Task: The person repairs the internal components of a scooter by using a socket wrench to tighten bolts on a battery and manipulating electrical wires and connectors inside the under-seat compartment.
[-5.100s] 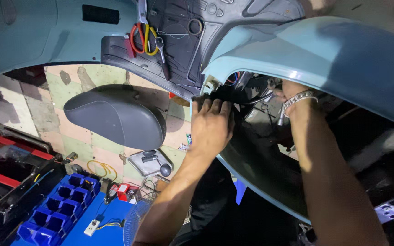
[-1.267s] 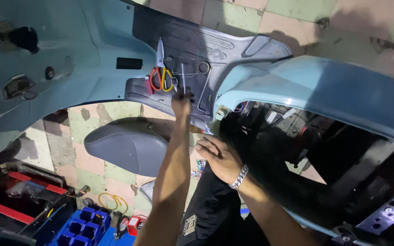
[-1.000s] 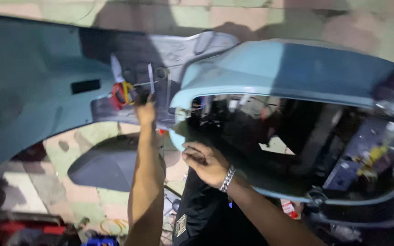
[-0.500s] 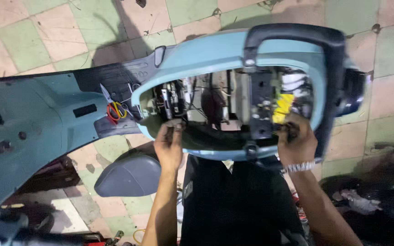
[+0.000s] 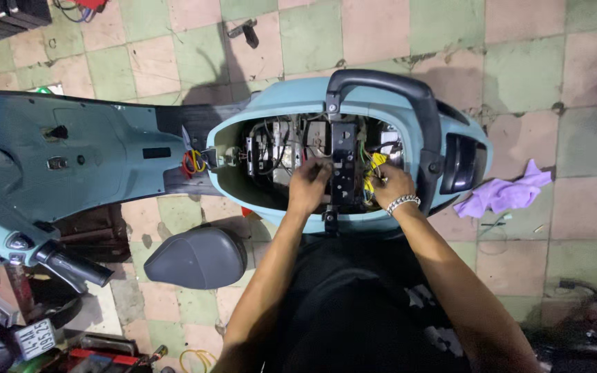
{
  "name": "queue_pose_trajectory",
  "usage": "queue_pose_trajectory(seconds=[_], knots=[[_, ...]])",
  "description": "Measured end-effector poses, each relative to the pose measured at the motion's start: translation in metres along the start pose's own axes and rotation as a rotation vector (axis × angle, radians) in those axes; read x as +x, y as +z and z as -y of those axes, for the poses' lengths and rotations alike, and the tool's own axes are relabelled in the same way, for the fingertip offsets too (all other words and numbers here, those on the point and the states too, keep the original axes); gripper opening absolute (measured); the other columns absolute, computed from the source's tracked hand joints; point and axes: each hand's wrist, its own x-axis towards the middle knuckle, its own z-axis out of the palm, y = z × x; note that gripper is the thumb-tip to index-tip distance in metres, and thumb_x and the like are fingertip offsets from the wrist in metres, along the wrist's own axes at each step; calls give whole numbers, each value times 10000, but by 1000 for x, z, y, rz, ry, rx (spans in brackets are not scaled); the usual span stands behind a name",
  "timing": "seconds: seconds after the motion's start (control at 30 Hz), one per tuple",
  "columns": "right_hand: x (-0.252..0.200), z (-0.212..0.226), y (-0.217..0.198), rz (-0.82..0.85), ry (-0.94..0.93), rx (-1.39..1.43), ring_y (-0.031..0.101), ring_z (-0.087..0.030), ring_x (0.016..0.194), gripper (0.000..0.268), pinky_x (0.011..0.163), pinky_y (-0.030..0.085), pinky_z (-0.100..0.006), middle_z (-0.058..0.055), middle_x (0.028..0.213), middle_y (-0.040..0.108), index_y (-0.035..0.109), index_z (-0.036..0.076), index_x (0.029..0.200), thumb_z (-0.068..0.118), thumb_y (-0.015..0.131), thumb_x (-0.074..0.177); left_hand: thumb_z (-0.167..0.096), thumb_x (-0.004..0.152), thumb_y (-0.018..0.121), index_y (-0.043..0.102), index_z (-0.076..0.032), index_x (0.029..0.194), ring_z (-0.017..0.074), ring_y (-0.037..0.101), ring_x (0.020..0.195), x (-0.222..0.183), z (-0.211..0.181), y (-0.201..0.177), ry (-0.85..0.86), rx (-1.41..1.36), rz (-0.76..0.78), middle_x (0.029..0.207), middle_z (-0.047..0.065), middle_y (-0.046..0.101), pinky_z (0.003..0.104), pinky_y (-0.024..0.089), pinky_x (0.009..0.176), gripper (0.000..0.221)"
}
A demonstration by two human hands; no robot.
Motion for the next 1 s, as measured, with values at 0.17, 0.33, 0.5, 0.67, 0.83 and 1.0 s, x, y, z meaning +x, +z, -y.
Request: queue_pose_trajectory(seconds=[0.17, 0.33, 0.5, 0.67, 0.83, 1.0], knots=[[9, 3, -34, 266, 257, 582, 622, -161, 536, 145, 477, 462, -323, -79, 839, 755, 732, 34, 971, 168, 690, 936, -96, 842, 717, 727, -106, 1100, 330, 744, 959, 65, -12, 46, 389, 486, 20, 1039, 140, 769, 395, 585, 834, 258], [16, 4, -65, 300, 312, 1093, 459, -81, 460, 111, 422, 318, -237, -58, 786, 726, 720, 1, 974, 91, 689, 917, -283, 823, 757, 747, -147, 1096, 394, 684, 1002, 95, -11, 76, 244, 846, 73, 1122, 182, 710, 488, 548, 868, 306], [16, 0, -82, 391, 472, 1174, 389, -81, 422, 129, 402, 279, -237, -71, 770, 723, 677, -8, 977, 105, 679, 914, -371, 821, 749, 793, -180, 1054, 337, 705, 1050, 100, -5, 86, 150, 756, 1, 1156, 121, 749, 447, 556, 913, 304], [24, -14, -66, 440, 422, 992, 425, -90, 430, 165, 392, 290, -253, -87, 732, 685, 699, -3, 1031, 97, 689, 901, -496, 847, 741, 778, -170, 1105, 347, 701, 1082, 102, -19, 108, -266, 627, -155, 1121, 151, 748, 433, 547, 938, 417], [27, -17, -63, 532, 365, 872, 402, -68, 428, 207, 388, 291, -244, -69, 751, 736, 731, 24, 1059, 119, 669, 886, -470, 826, 723, 782, -178, 1109, 351, 718, 1055, 101, -23, 108, -301, 467, -165, 1113, 140, 759, 441, 559, 907, 411], [25, -8, -65, 485, 263, 754, 492, -100, 454, 261, 412, 382, -261, -70, 779, 747, 742, 15, 1066, 113, 682, 832, -522, 909, 675, 791, -131, 1035, 357, 721, 1056, 114, -19, 104, -239, 703, -55, 1072, 163, 769, 449, 566, 921, 427]])
